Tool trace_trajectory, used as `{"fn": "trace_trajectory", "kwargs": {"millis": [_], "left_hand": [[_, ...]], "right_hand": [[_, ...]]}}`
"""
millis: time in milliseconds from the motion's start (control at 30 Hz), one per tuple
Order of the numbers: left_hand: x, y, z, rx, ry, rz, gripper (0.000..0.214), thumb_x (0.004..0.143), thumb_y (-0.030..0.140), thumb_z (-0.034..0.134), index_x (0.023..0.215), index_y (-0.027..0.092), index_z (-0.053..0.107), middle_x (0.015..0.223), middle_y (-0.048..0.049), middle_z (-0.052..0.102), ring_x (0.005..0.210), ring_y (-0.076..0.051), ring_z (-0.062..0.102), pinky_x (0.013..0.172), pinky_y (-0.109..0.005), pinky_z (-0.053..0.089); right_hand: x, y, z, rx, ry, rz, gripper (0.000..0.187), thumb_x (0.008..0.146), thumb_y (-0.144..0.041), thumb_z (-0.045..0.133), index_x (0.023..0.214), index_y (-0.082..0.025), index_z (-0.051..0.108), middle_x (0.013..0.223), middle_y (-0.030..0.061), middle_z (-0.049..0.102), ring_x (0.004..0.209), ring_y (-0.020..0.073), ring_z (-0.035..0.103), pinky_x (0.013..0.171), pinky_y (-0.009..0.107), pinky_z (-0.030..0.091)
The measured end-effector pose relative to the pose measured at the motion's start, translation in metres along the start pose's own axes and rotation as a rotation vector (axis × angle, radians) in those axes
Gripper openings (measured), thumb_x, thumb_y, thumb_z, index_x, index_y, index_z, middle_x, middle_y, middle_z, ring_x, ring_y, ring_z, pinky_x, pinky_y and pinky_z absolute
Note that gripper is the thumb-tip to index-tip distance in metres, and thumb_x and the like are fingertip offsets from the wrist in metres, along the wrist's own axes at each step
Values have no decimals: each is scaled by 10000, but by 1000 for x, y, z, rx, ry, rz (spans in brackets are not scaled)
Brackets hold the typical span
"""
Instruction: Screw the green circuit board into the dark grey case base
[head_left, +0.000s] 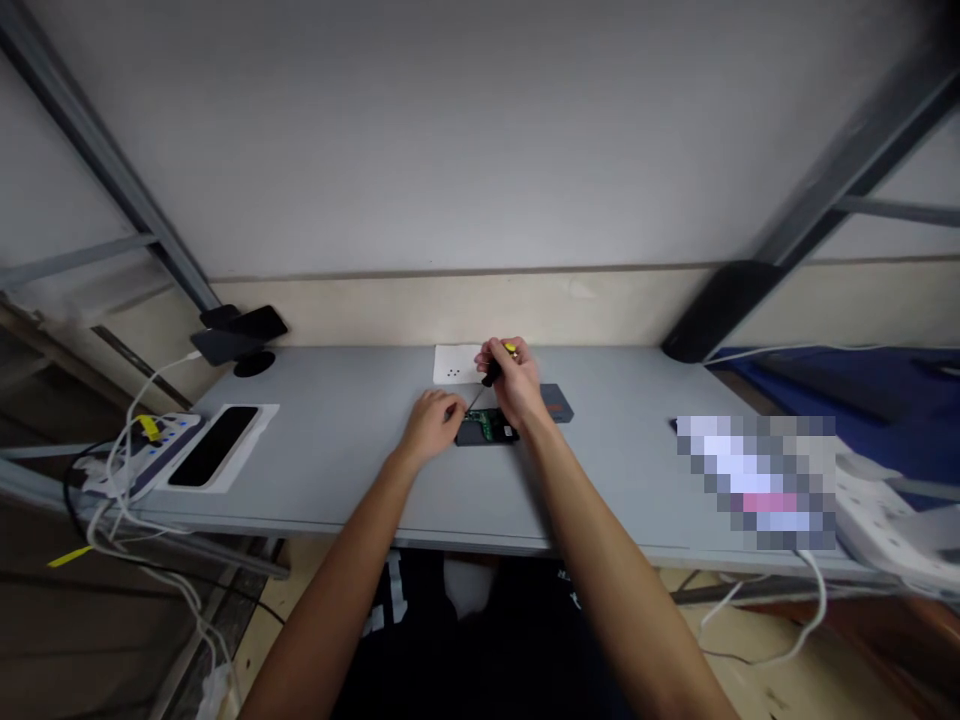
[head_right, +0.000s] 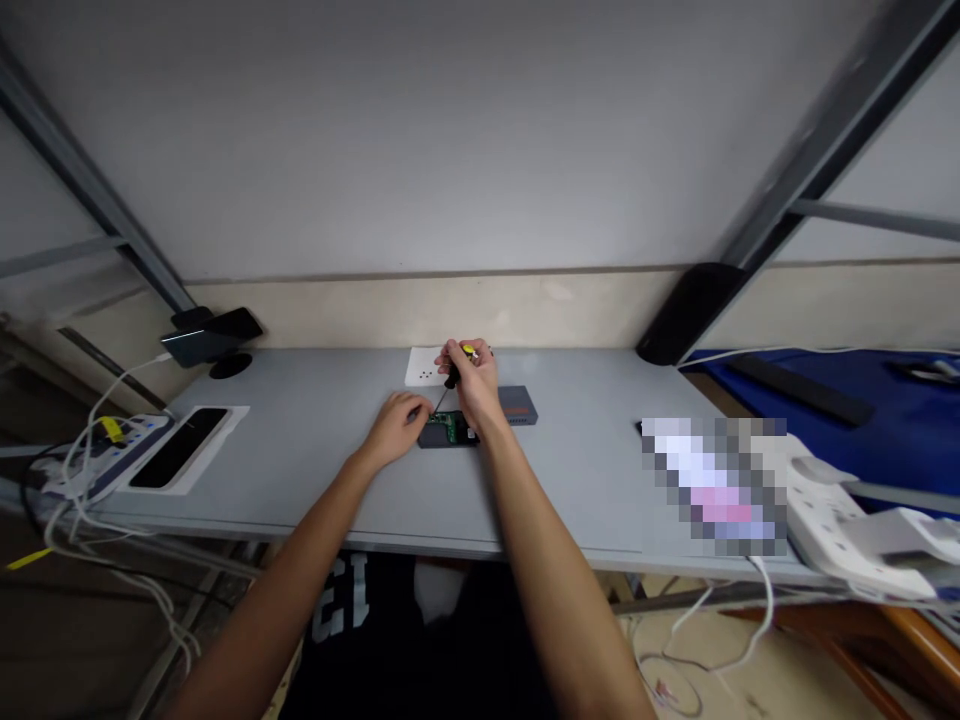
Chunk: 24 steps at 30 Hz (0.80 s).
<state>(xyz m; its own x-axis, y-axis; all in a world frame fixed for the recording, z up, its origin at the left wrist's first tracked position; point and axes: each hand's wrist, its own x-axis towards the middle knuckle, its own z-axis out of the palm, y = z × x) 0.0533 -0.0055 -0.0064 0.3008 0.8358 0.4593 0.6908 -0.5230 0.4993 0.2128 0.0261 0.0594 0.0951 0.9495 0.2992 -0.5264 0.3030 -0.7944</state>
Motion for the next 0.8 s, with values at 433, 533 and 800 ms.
{"fn": "trace_trajectory", "kwargs": {"millis": [433, 533, 800], "left_hand": [[-1, 1, 0, -5, 11, -14, 226, 1003, 198, 535, 928, 242, 744, 909, -29, 718, 918, -217, 622, 887, -346, 484], [-1, 1, 0, -4, 12, -13, 227, 1002, 201, 534, 922, 241, 743, 897, -30, 715, 904, -219, 620, 874, -345, 483], [0, 0, 0, -16, 3, -5, 228, 1003, 208, 539, 915, 234, 748, 916, -30, 728, 898, -209, 638, 909, -353, 477]], "right_hand": [[-4, -6, 0, 78, -77, 86, 284, 854, -511, 677, 935, -239, 664, 750, -31, 549, 586, 100, 525, 550, 245, 468], [-7, -6, 4, 55, -64, 46, 280, 789, -463, 796, 841, -230, 649, 807, -23, 591, 668, 98, 579, 620, 232, 503], [-12, -9, 11, 24, -105, 78, 532, 748, -537, 851, 718, -238, 412, 590, -85, 453, 483, 69, 436, 470, 201, 396]]}}
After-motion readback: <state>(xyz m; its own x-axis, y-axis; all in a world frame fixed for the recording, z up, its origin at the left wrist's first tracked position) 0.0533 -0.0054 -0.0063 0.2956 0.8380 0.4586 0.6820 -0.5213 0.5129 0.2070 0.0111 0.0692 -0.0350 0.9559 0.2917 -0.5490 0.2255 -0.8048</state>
